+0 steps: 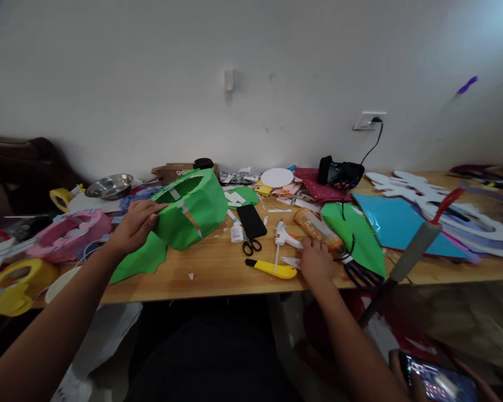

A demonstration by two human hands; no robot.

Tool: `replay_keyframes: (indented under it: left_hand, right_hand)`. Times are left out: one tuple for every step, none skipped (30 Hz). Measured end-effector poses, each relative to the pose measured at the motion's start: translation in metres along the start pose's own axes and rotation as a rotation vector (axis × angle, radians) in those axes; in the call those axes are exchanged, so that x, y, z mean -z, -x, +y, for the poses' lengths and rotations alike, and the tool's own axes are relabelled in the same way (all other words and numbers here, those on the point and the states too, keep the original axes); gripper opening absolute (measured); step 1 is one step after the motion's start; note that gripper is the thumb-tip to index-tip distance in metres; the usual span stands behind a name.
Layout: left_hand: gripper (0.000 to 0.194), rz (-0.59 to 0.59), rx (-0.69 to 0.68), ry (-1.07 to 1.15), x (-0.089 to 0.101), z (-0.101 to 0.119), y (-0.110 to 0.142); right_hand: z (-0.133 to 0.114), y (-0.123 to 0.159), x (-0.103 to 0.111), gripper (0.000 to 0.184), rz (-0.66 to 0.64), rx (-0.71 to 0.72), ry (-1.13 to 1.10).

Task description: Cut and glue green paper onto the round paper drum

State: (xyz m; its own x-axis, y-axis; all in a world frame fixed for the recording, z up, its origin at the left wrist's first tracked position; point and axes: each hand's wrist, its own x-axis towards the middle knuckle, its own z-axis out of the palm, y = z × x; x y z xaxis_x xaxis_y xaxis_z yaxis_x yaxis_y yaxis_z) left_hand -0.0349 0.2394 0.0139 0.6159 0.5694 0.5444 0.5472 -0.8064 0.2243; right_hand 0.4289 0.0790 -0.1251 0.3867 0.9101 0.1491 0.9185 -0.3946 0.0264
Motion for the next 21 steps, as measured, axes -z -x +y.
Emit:
replay_keyframes:
  left_hand:
    - [0.052, -0.006, 0.000, -0.009, -0.001, -0.001, 0.001]
    - [0.051, -0.009, -0.002, -0.016, -0.002, -0.002, 0.003]
    - [0.051, -0.007, -0.004, -0.023, -0.003, -0.003, 0.004]
    - [0.051, -0.004, -0.003, -0.033, -0.005, -0.004, 0.005]
    - [0.051, -0.006, 0.000, -0.045, -0.007, -0.005, 0.005]
    - [0.051, -0.015, 0.004, -0.059, -0.010, -0.004, 0.006]
    - [0.051, -0.029, 0.008, -0.074, -0.013, -0.004, 0.006]
    - [0.050, -0.044, 0.012, -0.089, -0.015, -0.002, 0.006]
    - [0.050, -0.057, 0.017, -0.098, -0.018, 0.000, 0.006]
    - [0.050, -0.065, 0.020, -0.100, -0.021, 0.002, 0.007]
    - [0.049, -0.070, 0.022, -0.095, -0.024, 0.003, 0.008]
    - [0.048, -0.073, 0.025, -0.087, -0.026, 0.005, 0.009]
    - [0.047, -0.077, 0.028, -0.079, -0.028, 0.006, 0.011]
    - [0.047, -0.086, 0.031, -0.074, -0.029, 0.006, 0.014]
    - [0.046, -0.097, 0.033, -0.076, -0.030, 0.006, 0.017]
    - [0.046, -0.111, 0.032, -0.082, -0.031, 0.005, 0.020]
    - [0.045, -0.128, 0.030, -0.091, -0.032, 0.004, 0.023]
    - [0.044, -0.144, 0.026, -0.100, -0.032, 0.004, 0.026]
    - [0.043, -0.165, 0.023, -0.110, -0.033, 0.003, 0.029]
    - [0.043, -0.187, 0.020, -0.118, -0.034, 0.003, 0.033]
    - [0.042, -0.206, 0.020, -0.123, -0.035, 0.003, 0.036]
  right_hand:
    - [0.004, -0.001, 0.001, 0.032, -0.004, -0.001, 0.008]
    - [0.008, -0.002, 0.002, 0.034, -0.008, 0.000, 0.016]
    - [0.012, -0.003, 0.003, 0.036, -0.012, 0.001, 0.023]
    - [0.014, -0.003, 0.005, 0.038, -0.015, 0.004, 0.029]
    - [0.015, -0.001, 0.008, 0.041, -0.018, 0.007, 0.037]
    - [0.014, 0.001, 0.012, 0.044, -0.013, 0.011, 0.044]
    - [0.010, 0.005, 0.016, 0.046, 0.009, 0.017, 0.047]
    - [0.005, 0.010, 0.021, 0.047, 0.053, 0.027, 0.038]
    - [-0.003, 0.017, 0.026, 0.045, 0.113, 0.046, 0.011]
    - [-0.012, 0.025, 0.031, 0.042, 0.183, 0.079, -0.038]
    - [-0.022, 0.034, 0.036, 0.039, 0.245, 0.129, -0.110]
    - [-0.033, 0.043, 0.039, 0.037, 0.281, 0.194, -0.194]
    - [-0.044, 0.052, 0.042, 0.035, 0.281, 0.270, -0.275]
    - [-0.055, 0.061, 0.043, 0.033, 0.260, 0.341, -0.337]
    - [-0.065, 0.069, 0.043, 0.031, 0.223, 0.403, -0.377]
    - [-0.074, 0.076, 0.041, 0.030, 0.183, 0.451, -0.396]
    - [-0.083, 0.082, 0.039, 0.028, 0.150, 0.485, -0.403]
    - [-0.090, 0.087, 0.036, 0.027, 0.123, 0.511, -0.405]
    - [-0.097, 0.090, 0.032, 0.026, 0.106, 0.531, -0.408]
    - [-0.102, 0.092, 0.029, 0.025, 0.095, 0.546, -0.413]
    - [-0.106, 0.093, 0.027, 0.024, 0.087, 0.558, -0.419]
